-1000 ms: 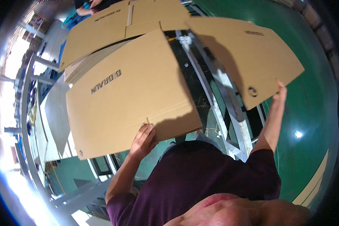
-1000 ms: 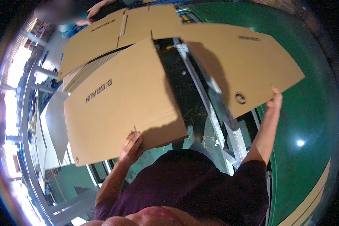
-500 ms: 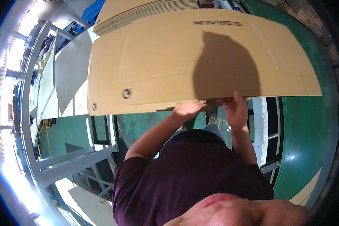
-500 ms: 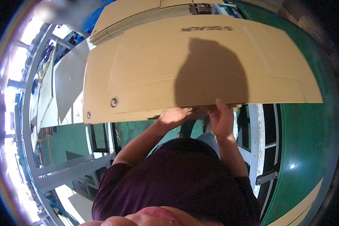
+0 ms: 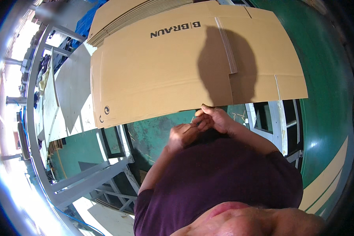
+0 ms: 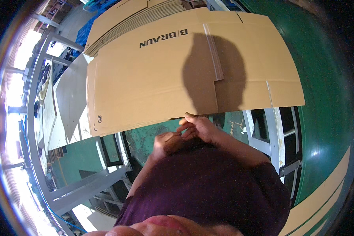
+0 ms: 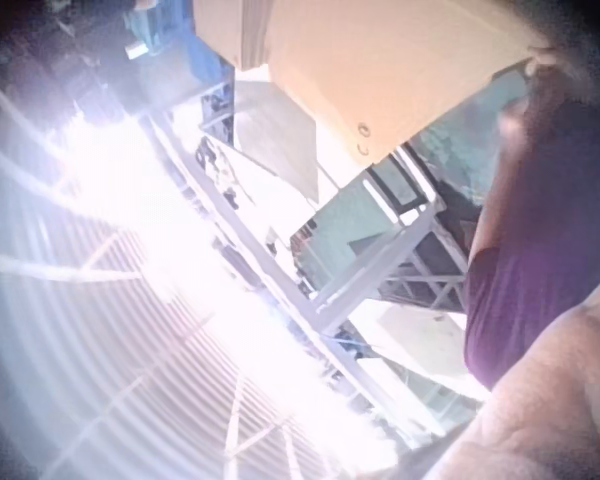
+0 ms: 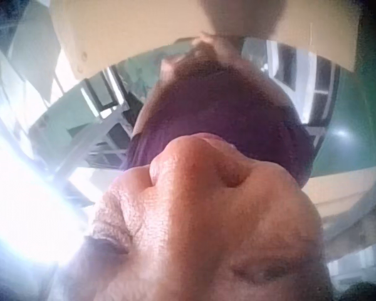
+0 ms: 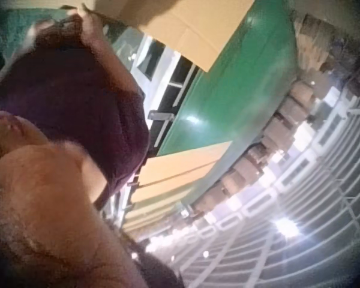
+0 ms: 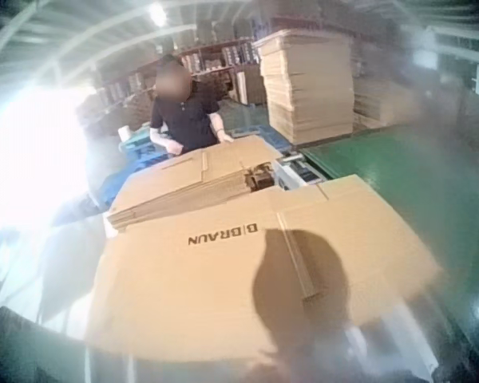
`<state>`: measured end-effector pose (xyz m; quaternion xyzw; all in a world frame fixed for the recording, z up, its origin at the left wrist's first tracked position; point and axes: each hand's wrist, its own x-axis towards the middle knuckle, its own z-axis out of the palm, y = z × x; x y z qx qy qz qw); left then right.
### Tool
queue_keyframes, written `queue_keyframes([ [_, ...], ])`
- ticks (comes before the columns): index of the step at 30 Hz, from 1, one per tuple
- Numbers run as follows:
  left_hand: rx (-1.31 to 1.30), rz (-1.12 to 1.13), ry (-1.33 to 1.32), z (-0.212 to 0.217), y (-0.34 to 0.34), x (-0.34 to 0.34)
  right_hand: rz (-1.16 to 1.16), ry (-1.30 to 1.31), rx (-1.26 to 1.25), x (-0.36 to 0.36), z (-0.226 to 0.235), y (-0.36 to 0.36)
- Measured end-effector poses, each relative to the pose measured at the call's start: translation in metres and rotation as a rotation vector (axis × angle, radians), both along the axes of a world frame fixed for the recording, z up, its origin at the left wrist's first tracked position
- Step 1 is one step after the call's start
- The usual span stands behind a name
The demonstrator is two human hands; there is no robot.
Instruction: The person folds flat cardboard sheets on a green conveyor belt. They align the cardboard, fold the side flaps inward, and then fold the top and bottom flaps to create a box shape. The person then places the folded cardboard onto the conveyor belt to move it along the line.
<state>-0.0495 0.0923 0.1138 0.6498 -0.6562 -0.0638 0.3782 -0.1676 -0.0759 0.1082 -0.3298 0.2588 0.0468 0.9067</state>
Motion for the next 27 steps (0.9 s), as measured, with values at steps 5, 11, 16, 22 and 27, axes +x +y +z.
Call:
queue_keyframes([
  [5, -0.063, -0.040, -0.158, 0.067, -0.076, -0.004, -0.045, -0.100, -0.316, -0.071, -0.007, -0.059],
  [11, -0.001, -0.245, -0.324, 0.045, -0.151, -0.018, -0.973, -0.118, -0.439, -0.219, -0.033, -0.176],
  [16, -0.030, -0.249, -0.290, 0.033, -0.148, -0.014, -1.508, -0.029, -0.675, -0.226, 0.014, -0.232],
  [22, -0.064, -0.159, -0.162, 0.022, -0.138, -0.001, -0.765, -0.167, -1.940, -0.096, 0.114, -0.143],
  [27, -0.126, -0.144, -0.105, 0.002, -0.143, -0.008, 0.227, -0.230, -2.396, -0.034, 0.028, -0.091],
])
